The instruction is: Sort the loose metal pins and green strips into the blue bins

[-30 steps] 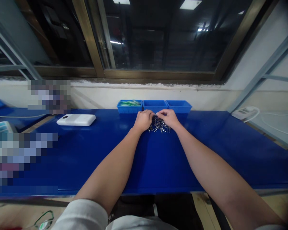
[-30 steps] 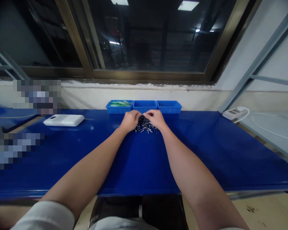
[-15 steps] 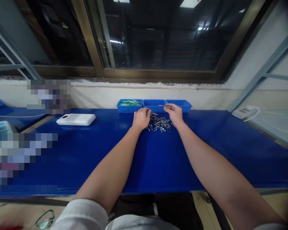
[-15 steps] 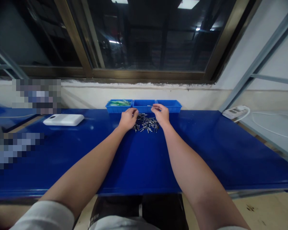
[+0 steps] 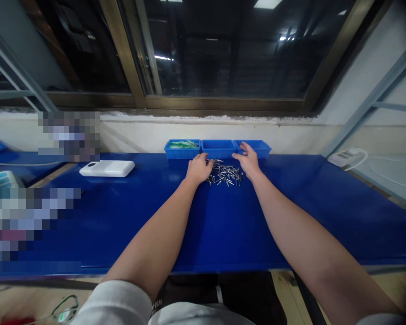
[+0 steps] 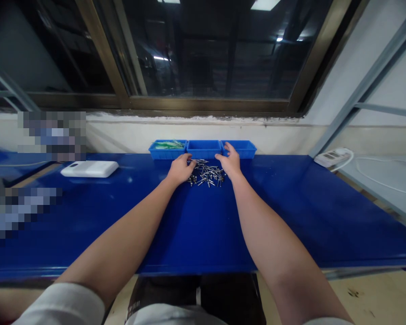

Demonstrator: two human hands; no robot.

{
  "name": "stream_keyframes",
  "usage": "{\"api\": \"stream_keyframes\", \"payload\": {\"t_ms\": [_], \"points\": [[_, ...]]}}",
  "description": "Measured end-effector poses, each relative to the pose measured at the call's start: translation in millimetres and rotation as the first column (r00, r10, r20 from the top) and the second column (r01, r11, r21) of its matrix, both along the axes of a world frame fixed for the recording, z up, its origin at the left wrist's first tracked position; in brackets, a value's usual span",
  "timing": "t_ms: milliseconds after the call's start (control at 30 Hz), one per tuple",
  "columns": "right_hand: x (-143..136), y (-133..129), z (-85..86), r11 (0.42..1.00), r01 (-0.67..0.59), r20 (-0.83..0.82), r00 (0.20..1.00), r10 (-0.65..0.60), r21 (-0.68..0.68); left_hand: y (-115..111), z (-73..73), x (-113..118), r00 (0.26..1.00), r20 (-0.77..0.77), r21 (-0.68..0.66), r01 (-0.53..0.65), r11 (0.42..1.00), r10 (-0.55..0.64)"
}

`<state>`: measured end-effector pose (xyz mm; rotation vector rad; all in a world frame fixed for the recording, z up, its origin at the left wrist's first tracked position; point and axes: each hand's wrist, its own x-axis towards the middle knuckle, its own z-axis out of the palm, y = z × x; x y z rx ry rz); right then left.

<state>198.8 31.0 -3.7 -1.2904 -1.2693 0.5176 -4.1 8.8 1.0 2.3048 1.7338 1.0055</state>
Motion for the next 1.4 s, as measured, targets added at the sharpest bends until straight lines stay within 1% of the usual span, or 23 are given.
{"api": "stream_keyframes", "payload": {"t_ms": [100, 167, 267, 333, 400, 533, 633, 767, 867, 1000, 1167, 1267, 1400], "points": [[-2, -3, 0.2, 1.0, -0.016, 0.077, 0.997, 0.016, -0.004, -2, 0.6, 0, 0.999, -0.047, -0.022, 0.023, 0.999, -0.024], [-4, -6, 1.5, 1.0, 0.014, 0.187, 0.982, -0.018, 0.019, -4, 0.8, 1, 0.995, -0.093, -0.041, 0.037, 0.998, -0.041], [-9, -11, 3.9, 0.993, 0.088, 0.38, 0.918, -0.113, 0.082, -5, -0.1, 2, 0.988, -0.148, -0.052, 0.046, 0.998, -0.053], [-13, -13, 4.4, 0.99, 0.105, 0.457, 0.879, -0.136, 0.092, -5, -1.2, 2, 0.983, -0.178, -0.053, 0.044, 0.998, -0.053], [-17, -14, 3.3, 0.993, 0.108, 0.508, 0.854, -0.114, 0.043, -3, -2.2, 2, 0.977, -0.207, -0.055, 0.046, 0.997, -0.057], [-21, -14, -3.0, 0.983, 0.147, 0.598, 0.8, -0.05, -0.114, -1, -3.1, 1, 0.968, -0.24, -0.05, 0.064, 0.997, -0.075], [-22, -14, -7.2, 0.979, 0.133, 0.626, 0.78, -0.005, -0.157, -2, -2.3, 2, 0.966, -0.246, -0.035, 0.067, 0.997, -0.073], [-23, -13, -9.1, 0.991, 0.016, 0.66, 0.747, 0.078, -0.136, -4, -0.4, 2, 0.964, -0.256, -0.024, 0.067, 0.997, -0.071], [-23, -12, -9.4, 0.99, -0.041, 0.68, 0.723, 0.123, -0.135, -5, 0.2, 2, 0.964, -0.256, -0.016, 0.069, 0.997, -0.071], [-23, -11, -9.4, 0.988, -0.083, 0.687, 0.71, 0.153, -0.134, -5, -0.1, 1, 0.967, -0.243, 0.0, 0.078, 0.997, -0.075], [-24, -12, -8.6, 0.985, -0.098, 0.707, 0.687, 0.168, -0.139, -5, -0.7, 1, 0.971, -0.225, 0.029, 0.094, 0.995, -0.085], [-24, -12, -7.9, 0.986, -0.107, 0.694, 0.701, 0.163, -0.125, -5, -0.4, 1, 0.978, -0.187, 0.063, 0.107, 0.992, -0.093], [-24, -14, -5.7, 0.988, -0.134, 0.643, 0.751, 0.15, -0.074, -7, 1.7, 3, 0.979, -0.144, 0.099, 0.156, 0.983, -0.141]]}}
